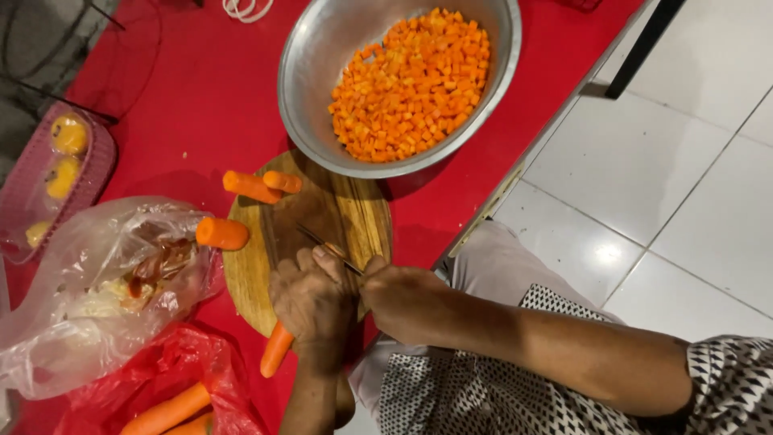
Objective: Dicing carrots into small cubes on a wooden cutting board and transferring them to a bowl.
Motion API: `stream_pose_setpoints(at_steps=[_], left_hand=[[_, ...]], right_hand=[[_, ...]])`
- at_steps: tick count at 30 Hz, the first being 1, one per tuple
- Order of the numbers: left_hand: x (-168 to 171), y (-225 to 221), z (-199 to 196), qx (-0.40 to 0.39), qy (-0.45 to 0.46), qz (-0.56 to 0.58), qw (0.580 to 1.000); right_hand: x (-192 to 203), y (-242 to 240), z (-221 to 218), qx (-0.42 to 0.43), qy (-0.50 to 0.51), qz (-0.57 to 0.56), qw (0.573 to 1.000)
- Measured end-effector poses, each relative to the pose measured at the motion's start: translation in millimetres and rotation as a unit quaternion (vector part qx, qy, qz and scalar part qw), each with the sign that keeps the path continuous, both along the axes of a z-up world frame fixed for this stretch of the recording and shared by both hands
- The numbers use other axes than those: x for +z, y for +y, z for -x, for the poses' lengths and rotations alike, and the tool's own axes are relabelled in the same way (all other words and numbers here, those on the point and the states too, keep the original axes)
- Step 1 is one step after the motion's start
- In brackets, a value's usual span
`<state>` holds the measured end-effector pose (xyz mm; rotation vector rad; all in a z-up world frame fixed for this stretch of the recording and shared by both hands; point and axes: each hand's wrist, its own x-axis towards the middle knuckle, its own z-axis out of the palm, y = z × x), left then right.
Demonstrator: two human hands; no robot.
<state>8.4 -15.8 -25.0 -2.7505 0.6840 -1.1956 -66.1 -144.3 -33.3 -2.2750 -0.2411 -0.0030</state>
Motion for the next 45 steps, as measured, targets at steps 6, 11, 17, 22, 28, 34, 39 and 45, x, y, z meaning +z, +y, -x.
stream_pose_setpoints(at_steps=[6, 11, 17, 22, 28, 34, 39, 45], left_hand=[[-6, 10, -6, 0.011, -0.027, 0.003, 1.000], [26, -6, 14, 0.037, -0.037, -0.007, 0.999], [10, -4, 10, 0.056, -0.058, -0.001, 0.997], [6, 5, -1, 0.037, 0.017, 0.020, 0.999], [72, 25, -8, 0.079, 0.431, 0.203, 0.876], [107, 46, -21, 0.016, 0.458, 0.391, 0.799], [130, 23, -22, 0.088, 0.524, 0.239, 0.813], [50, 17, -53, -0.037, 0.223, 0.028, 0.974]], right_hand=[[37, 1, -1, -0.038, 0.172, 0.023, 0.984], [63, -17, 4, 0.064, 0.183, 0.043, 0.980], [71, -10, -3, 0.031, 0.280, 0.096, 0.955], [96, -13, 7, 0.016, 0.283, 0.121, 0.951], [26, -28, 3, 0.038, 0.148, 0.057, 0.987], [70, -44, 15, -0.034, 0.276, 0.001, 0.960], [46, -65, 14, -0.072, 0.268, -0.037, 0.960], [21, -79, 14, -0.085, 0.219, -0.168, 0.958]])
